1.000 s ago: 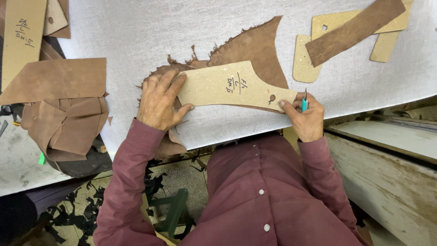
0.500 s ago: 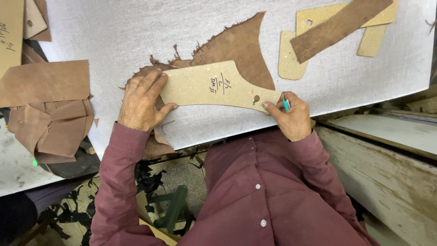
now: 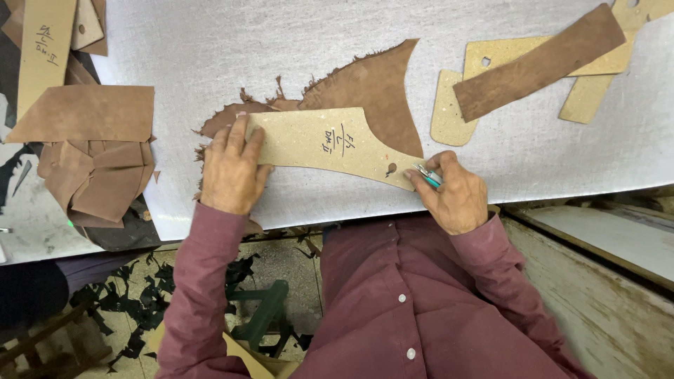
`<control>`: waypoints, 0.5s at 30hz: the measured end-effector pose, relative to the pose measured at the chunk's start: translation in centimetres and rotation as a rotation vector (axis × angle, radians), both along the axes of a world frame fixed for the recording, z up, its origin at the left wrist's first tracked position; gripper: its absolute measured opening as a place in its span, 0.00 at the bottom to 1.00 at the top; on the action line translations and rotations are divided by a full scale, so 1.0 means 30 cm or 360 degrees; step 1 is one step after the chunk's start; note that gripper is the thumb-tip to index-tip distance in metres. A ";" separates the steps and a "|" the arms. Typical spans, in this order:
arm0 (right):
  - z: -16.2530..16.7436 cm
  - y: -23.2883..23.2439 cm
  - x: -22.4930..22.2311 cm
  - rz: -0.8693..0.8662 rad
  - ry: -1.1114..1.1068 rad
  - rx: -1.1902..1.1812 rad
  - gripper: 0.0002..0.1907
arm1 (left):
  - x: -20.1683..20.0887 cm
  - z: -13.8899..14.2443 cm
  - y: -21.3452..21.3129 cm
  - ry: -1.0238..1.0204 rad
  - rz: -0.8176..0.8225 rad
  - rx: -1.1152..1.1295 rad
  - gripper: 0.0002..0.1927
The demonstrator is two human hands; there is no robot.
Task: The person uses a utility knife to cut brown leather pieces on a white work surface, following cardboard templates. They repeatedly position templates, cut around them, and remove the cut leather pieces, accumulating finished parts on the table.
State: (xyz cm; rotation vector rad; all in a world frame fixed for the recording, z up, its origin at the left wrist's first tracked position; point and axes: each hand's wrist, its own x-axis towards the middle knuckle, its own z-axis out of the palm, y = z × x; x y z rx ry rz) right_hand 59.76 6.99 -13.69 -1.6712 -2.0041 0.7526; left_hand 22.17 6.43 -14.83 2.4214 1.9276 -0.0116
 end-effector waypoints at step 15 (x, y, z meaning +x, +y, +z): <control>-0.072 0.456 -0.467 0.0602 -0.0293 0.0506 0.19 | 0.191 -0.148 -0.078 -0.0328 -0.0271 0.0193 0.62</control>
